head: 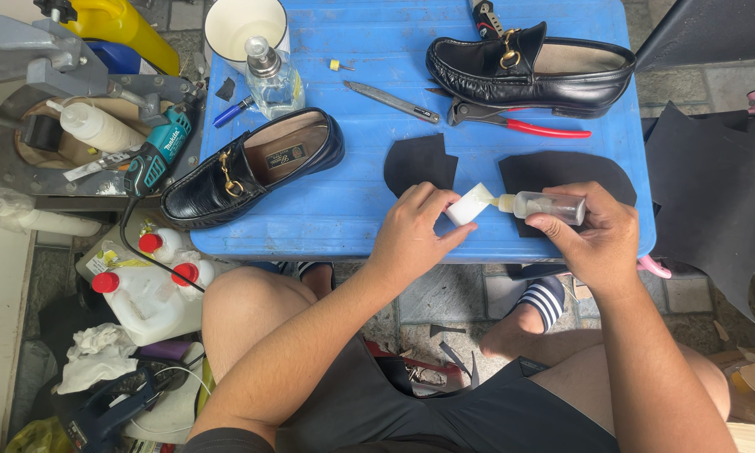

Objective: The person prepares black insole pieces by rubbing them with a white block, then applies glue from a squeeze bottle onto the block and spreads it onto the insoles. The person handles the insoles one at a time and repeatedly applies adhesive across their surfaces.

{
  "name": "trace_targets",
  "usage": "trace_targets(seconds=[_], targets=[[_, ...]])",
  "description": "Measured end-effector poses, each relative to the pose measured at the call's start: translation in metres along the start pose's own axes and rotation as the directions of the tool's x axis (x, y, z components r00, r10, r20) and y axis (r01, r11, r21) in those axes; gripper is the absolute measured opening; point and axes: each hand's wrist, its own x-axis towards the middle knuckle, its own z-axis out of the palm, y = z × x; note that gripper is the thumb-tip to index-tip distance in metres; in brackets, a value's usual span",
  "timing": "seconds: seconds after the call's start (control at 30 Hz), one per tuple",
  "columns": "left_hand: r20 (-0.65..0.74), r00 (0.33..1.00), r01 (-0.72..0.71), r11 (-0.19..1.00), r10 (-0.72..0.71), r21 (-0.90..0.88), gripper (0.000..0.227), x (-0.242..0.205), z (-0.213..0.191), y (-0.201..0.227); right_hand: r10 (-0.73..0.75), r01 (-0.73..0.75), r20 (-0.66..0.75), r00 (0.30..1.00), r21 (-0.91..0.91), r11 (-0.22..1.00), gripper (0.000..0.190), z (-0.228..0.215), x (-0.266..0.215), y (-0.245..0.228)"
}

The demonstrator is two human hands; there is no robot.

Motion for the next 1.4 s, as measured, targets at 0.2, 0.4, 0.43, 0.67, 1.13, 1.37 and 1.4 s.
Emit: trace_targets(seconds=[0.2,0.4,0.43,0.67,1.13,1.37,1.4], targets=[[-0.010,1.000,0.005,1.000,-0.005,-0.005,0.039,0.0004,-0.0011,0.0012,-0.009,0.009,-0.014,1.000,0.005,1.000,0.035,-0.0007,0.0002,0.0019],[-0.016,1.000,-0.006,1.000,0.006,0.000,0.040,0.0005,-0.0013,0.0019,-0.040,0.040,-0.020,0.999,-0.021,0.999,0.036,-0.0014,-0.0003,0.0022],[-0.018,1.000,-0.007,1.000,0.007,0.000,0.040,0.0005,-0.0013,0.0018,-0.040,0.039,-0.020,0.999,-0.028,0.999,0.036,-0.0013,-0.0002,0.0019],[-0.011,1.000,-0.007,1.000,0.007,0.002,0.040,0.0008,-0.0010,0.0006,-0.030,0.028,-0.025,0.999,-0.078,0.997,0.035,-0.0015,-0.0008,0.0008],[-0.015,1.000,-0.022,1.000,0.022,-0.008,0.039,-0.0002,-0.0020,0.0011,-0.046,0.044,-0.033,0.998,-0.048,0.998,0.034,-0.0010,-0.0002,0.0047],[-0.010,1.000,-0.026,1.000,0.026,-0.007,0.039,0.0003,-0.0013,0.0006,-0.041,0.039,-0.032,0.999,-0.063,0.997,0.034,-0.0017,0.0001,0.0039],[-0.011,1.000,-0.028,1.000,0.028,-0.009,0.039,0.0003,-0.0014,0.0006,-0.023,0.022,-0.030,0.999,-0.051,0.998,0.034,-0.0018,0.0003,0.0035]])
